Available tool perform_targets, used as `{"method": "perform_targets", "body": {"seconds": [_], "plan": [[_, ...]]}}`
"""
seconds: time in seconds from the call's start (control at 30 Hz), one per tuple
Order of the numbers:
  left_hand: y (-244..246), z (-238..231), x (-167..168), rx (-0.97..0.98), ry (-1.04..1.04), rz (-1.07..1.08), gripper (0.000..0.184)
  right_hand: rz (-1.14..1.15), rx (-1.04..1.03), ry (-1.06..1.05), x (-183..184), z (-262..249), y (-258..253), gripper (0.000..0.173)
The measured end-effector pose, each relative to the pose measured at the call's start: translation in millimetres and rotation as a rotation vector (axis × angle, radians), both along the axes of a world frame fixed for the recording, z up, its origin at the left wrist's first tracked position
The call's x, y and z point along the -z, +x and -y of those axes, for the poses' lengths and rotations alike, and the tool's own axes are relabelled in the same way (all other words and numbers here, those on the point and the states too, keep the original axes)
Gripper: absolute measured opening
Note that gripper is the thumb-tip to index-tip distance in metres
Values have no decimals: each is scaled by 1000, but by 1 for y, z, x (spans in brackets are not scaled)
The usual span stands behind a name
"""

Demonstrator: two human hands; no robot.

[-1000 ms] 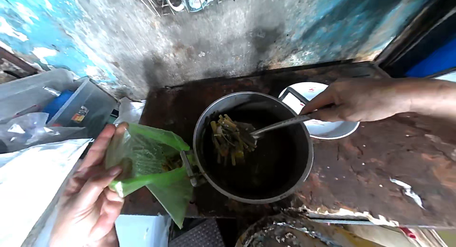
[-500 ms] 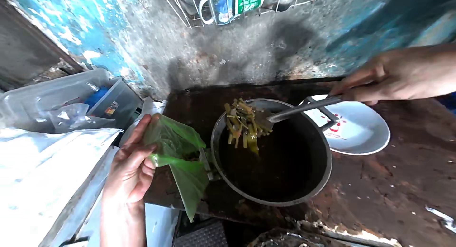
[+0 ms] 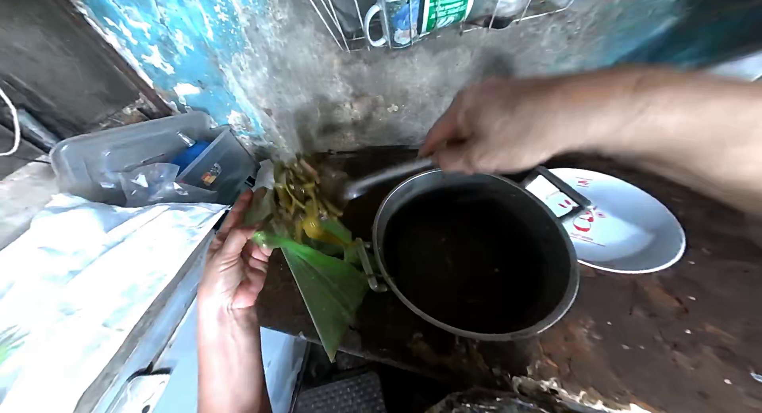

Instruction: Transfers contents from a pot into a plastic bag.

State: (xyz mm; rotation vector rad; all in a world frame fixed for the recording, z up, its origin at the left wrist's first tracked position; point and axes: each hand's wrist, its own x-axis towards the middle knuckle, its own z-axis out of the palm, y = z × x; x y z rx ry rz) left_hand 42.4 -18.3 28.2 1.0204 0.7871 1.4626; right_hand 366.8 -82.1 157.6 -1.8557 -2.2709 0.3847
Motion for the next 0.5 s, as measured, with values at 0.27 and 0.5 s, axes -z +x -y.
{"method": "perform_targets", "body": {"seconds": [0.27,0.5], "plan": [[-9,-3,4,104,-2,-56,49,399,-492,207,74,11,-111,20],[-31,-5,10,154,73,-66,48,632,-606,419,74,3,-163,10]]}}
